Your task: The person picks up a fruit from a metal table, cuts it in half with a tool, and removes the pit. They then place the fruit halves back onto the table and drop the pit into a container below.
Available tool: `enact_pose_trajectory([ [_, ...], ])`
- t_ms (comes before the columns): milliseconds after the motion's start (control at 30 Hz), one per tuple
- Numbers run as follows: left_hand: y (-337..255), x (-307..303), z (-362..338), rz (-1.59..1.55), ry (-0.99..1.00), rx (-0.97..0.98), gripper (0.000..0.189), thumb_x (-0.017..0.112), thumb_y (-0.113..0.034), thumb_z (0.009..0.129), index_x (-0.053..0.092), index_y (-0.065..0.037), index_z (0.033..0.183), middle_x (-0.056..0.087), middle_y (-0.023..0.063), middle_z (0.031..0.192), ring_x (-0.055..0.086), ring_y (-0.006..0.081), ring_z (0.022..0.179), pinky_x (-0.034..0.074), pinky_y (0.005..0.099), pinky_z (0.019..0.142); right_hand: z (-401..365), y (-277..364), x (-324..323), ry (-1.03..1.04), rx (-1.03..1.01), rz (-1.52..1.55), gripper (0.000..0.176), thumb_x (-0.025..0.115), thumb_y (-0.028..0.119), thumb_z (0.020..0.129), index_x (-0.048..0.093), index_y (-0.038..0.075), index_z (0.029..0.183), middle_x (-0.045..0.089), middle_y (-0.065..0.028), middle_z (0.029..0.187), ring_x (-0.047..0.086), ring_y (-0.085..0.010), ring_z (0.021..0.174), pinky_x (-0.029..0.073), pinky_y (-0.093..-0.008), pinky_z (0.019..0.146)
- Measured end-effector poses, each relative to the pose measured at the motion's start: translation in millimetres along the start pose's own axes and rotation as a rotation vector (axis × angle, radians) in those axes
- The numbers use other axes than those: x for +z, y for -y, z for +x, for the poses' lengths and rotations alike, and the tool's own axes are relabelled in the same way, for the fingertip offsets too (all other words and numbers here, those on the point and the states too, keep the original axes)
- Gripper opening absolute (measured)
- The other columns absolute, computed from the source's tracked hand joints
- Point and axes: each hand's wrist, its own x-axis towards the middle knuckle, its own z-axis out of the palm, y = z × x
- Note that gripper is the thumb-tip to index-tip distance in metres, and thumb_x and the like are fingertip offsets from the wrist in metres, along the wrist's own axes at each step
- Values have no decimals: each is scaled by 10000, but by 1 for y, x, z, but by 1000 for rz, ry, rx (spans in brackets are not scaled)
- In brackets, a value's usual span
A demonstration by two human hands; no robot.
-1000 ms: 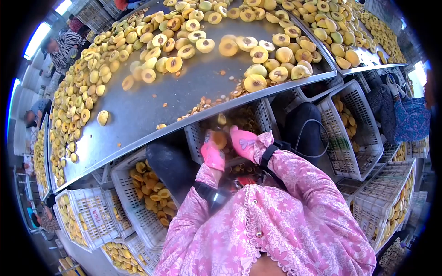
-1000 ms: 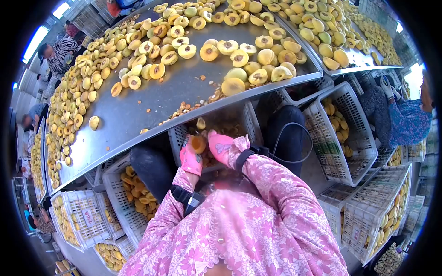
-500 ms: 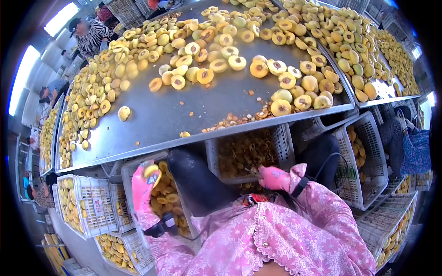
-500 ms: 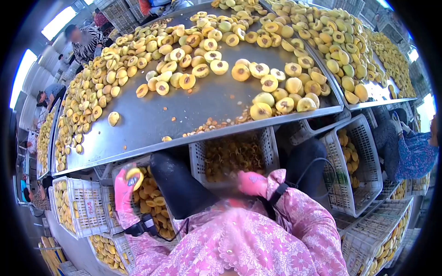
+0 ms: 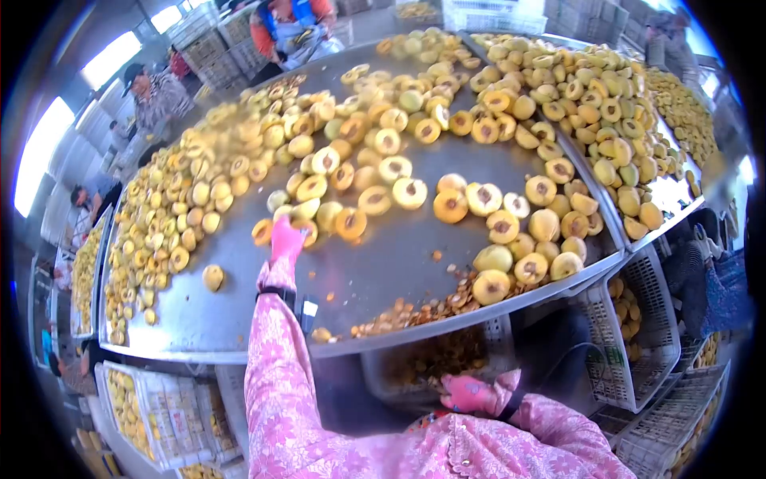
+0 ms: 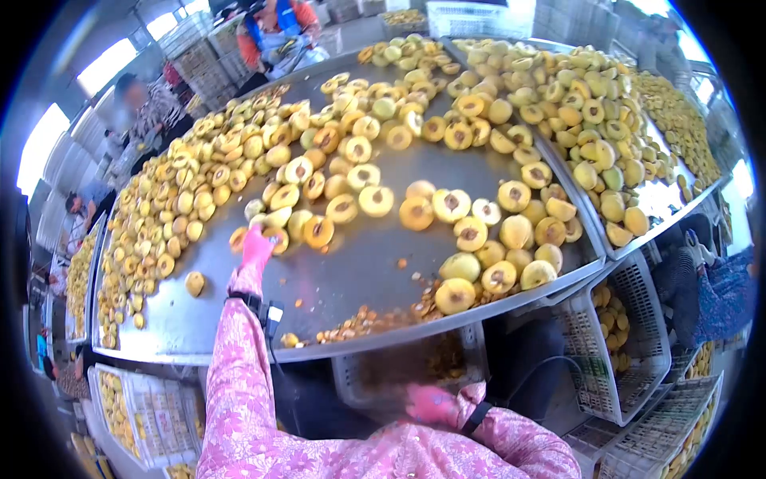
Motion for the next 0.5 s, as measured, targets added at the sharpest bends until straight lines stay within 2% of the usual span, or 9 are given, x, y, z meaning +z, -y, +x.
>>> enact_pose_trajectory([
  [67,-35,14,-5,-531,57,-298,280,663,-98,781,531,31,991,634,140,886,621,213,819,500,328,706,-3,18,-19,49,74,35,428,534,332,828,478,-54,1004,601,-267,832,591,-421,796,461,-459,657],
  [133,-61,6,-21,-609,210,-246,346,704,-103,747,512,16,1010,624,127,902,608,208,807,507,328,670,2,13,-15,114,56,64,419,520,319,844,481,-55,1029,592,-280,862,582,-421,807,448,-464,655],
  [200,-64,18,-41,-283,182,21,403,739,-112,717,504,4,1023,625,124,897,611,177,768,508,288,631,5,8,-13,97,14,100,408,506,327,865,485,-38,1044,582,-264,832,577,-390,752,438,-441,634],
  [267,-71,26,-69,-511,245,-4,404,758,-139,709,524,-4,1009,625,111,901,628,173,793,522,267,637,7,13,-17,120,-3,108,405,500,342,874,488,-20,1055,578,-242,799,582,-354,717,440,-420,627],
  [333,-119,-15,-110,-1000,436,-340,371,739,-148,740,555,-9,1032,627,98,917,632,201,830,538,293,692,1,26,-27,-63,137,801,332,539,299,869,489,15,1032,565,-186,755,583,-270,691,444,-382,622],
  [400,-124,-13,-138,-1274,515,-462,367,700,-120,773,547,-10,1088,622,103,942,626,224,866,546,325,713,-23,66,-74,-227,-68,283,295,564,265,861,484,24,1012,567,-161,744,587,-233,692,448,-368,620],
  [433,-127,-11,-154,-1414,551,-530,367,680,-106,790,543,-11,1116,620,106,955,623,235,883,551,341,724,-29,75,-85,-224,-56,324,268,577,247,860,475,22,965,584,-128,785,589,-237,684,461,-340,606],
  [467,-137,-13,-169,-1527,578,-575,358,652,-84,802,537,-11,1134,616,115,969,623,245,883,550,354,730,-39,98,-102,-202,73,439,259,590,232,854,475,24,956,578,-109,752,585,-233,653,461,-341,600],
  [500,-151,-17,-186,-1637,603,-618,353,625,-62,814,531,-11,1151,612,124,982,624,254,882,550,367,736,-41,102,-103,-247,41,501,251,590,225,854,478,26,957,578,-106,744,585,-235,644,461,-342,594],
])
